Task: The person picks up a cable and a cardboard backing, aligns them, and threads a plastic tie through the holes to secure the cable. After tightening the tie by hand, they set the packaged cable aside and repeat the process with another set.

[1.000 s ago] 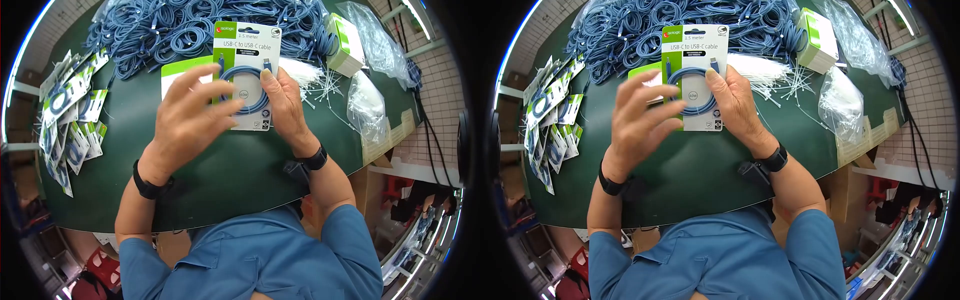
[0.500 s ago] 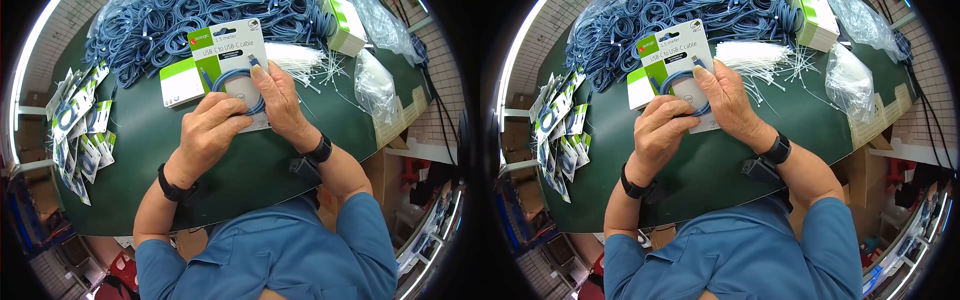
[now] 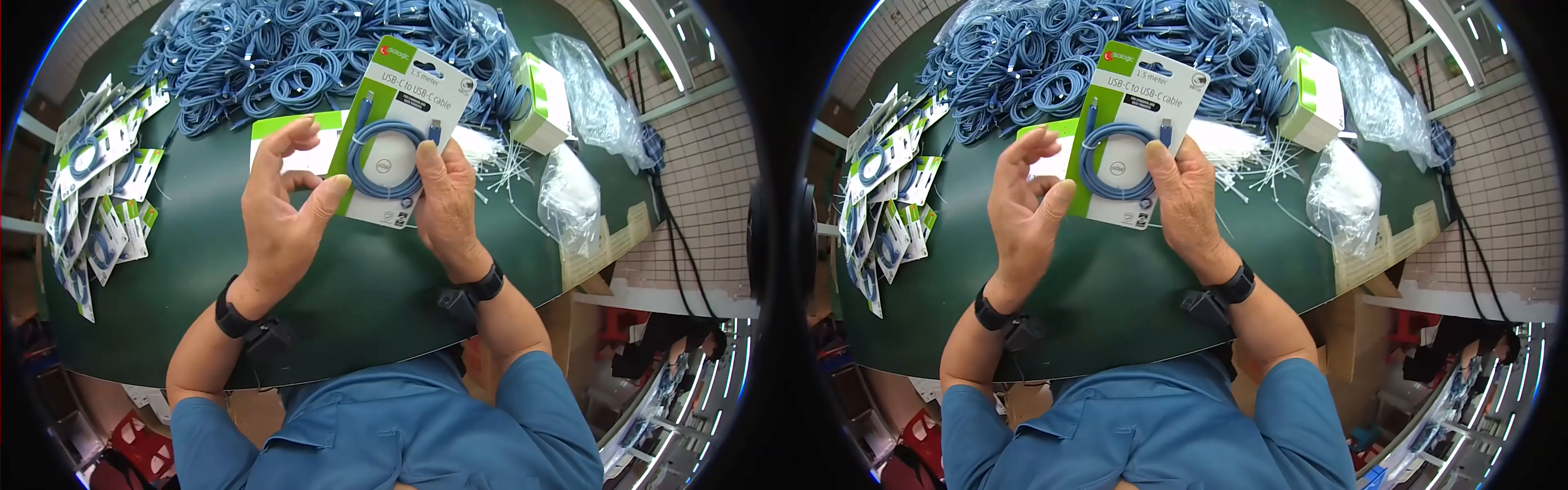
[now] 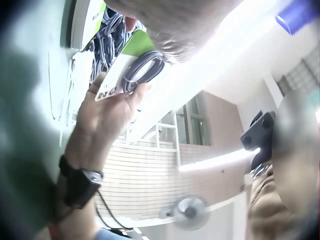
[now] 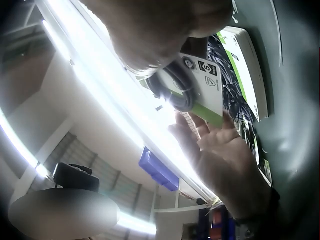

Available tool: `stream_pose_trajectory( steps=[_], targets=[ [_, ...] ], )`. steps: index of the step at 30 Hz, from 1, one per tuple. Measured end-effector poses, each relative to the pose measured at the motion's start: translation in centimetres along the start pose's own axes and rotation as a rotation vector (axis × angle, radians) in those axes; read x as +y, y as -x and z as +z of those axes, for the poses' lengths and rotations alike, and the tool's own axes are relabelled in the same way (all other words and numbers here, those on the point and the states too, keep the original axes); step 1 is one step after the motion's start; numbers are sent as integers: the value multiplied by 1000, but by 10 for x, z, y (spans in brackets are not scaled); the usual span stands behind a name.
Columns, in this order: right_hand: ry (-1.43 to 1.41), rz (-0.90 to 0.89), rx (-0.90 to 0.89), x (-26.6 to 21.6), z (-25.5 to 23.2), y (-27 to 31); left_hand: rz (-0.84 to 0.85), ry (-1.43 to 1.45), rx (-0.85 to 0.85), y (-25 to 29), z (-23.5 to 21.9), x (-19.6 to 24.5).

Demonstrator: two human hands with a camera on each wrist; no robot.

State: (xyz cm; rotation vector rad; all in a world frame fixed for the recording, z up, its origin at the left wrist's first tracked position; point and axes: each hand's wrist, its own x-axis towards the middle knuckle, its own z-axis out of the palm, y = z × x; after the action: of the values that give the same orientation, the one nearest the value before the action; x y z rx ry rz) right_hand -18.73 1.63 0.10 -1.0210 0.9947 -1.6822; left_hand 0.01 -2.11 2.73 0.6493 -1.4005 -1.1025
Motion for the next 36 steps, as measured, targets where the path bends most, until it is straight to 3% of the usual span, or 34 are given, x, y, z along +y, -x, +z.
stream_pose_trajectory(
  steps=[1,2,5,9,10,13,18,21,22,25,26,29,30,33,34,36],
  targets=[
    [-37,-24,7,1,2,0,-184,196,30,-1,0,-1],
    [-28,-26,-5,0,6,2,-175,204,40,1,0,-2],
    [-104,-30,-30,0,15,7,-484,389,-58,12,-4,-9],
    [50,53,-135,-5,5,3,-533,469,17,2,-13,-11],
    [53,55,-146,-8,2,1,-527,473,27,-1,-15,-10],
    [132,-45,14,-22,-8,-9,-275,405,129,-18,-21,6],
    [50,-94,25,-31,-21,-17,-184,252,88,-28,-35,22],
    [286,-211,-268,-36,-15,-11,-87,-60,-158,-29,-44,31],
    [281,-207,-270,-38,-9,-9,-90,-65,-155,-27,-44,32],
    [833,-330,-532,-41,12,1,-97,-187,-210,-21,-36,37],
    [826,-327,-529,-37,13,3,-101,-193,-213,-19,-35,35],
    [648,-184,-350,-26,12,8,235,-190,-161,-16,-28,29],
    [646,-187,-339,-25,11,9,238,-189,-173,-17,-25,29],
    [174,-49,-96,-26,15,7,199,-162,7,-20,-15,35],
    [172,-54,-85,-26,15,7,201,-161,-6,-18,-16,32],
    [152,-79,-76,-25,15,7,30,-319,-148,-8,-26,21]
  ],
)
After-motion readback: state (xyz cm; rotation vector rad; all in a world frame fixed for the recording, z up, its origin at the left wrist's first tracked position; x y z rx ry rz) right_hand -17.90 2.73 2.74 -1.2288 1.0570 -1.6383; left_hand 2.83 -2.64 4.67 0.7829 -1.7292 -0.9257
